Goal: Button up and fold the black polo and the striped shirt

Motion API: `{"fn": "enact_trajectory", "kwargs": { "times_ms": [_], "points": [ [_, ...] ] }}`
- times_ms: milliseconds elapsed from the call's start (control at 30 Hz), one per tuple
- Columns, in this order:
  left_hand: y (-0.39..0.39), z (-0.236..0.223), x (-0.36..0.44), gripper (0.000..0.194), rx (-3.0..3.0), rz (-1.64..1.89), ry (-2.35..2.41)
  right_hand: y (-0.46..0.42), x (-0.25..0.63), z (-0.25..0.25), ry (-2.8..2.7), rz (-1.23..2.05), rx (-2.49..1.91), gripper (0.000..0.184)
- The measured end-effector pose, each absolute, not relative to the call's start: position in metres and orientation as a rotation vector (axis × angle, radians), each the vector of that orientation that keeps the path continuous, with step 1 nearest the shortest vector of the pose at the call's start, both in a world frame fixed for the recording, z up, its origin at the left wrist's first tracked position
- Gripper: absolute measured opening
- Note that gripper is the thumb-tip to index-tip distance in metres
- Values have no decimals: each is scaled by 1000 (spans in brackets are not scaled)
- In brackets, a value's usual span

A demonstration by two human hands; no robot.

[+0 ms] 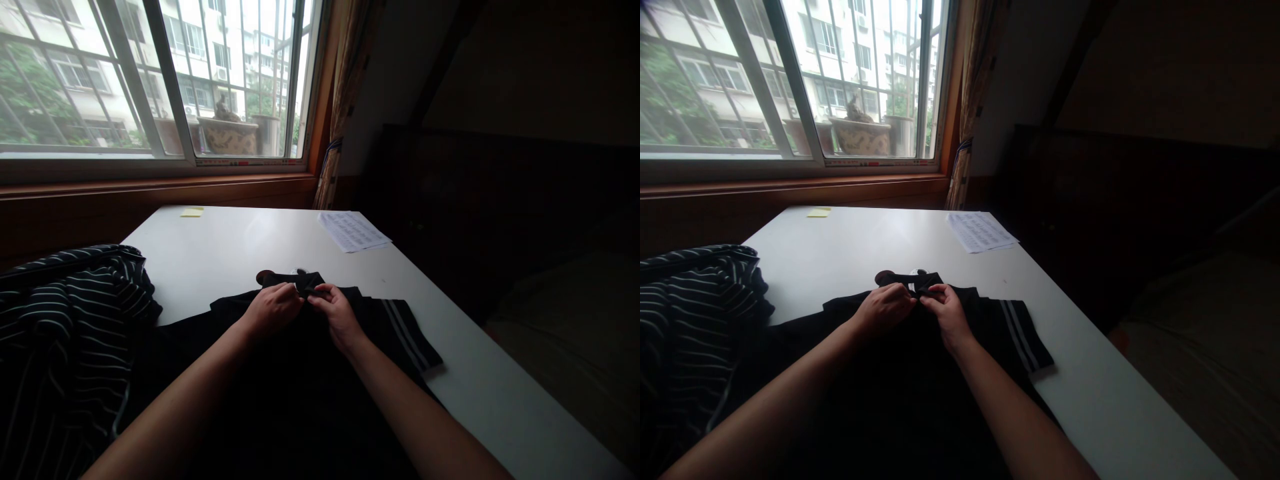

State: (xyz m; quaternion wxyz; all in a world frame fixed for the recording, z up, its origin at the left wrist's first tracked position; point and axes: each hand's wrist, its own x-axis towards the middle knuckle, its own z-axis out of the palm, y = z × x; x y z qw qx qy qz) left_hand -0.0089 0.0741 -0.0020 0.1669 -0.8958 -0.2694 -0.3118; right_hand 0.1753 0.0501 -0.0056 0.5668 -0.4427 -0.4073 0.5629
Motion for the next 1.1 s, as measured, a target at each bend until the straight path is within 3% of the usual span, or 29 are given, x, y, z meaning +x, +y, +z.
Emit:
{"fn": "enact_trajectory", "kwargs": {
  "times_ms": [300, 600, 1100],
  "points": [
    [77, -5, -11, 31, -2591, -842, -793, 51, 181, -2, -1005, 1391, -982, 32],
    [79, -5, -17, 16, -2684, -698, -683, 51, 181, -2, -1058, 1425, -996, 34],
    [79, -10, -18, 19, -2914, -929, -813, 50, 181, -3, -1163, 1403, -1094, 35]
  ]
}}
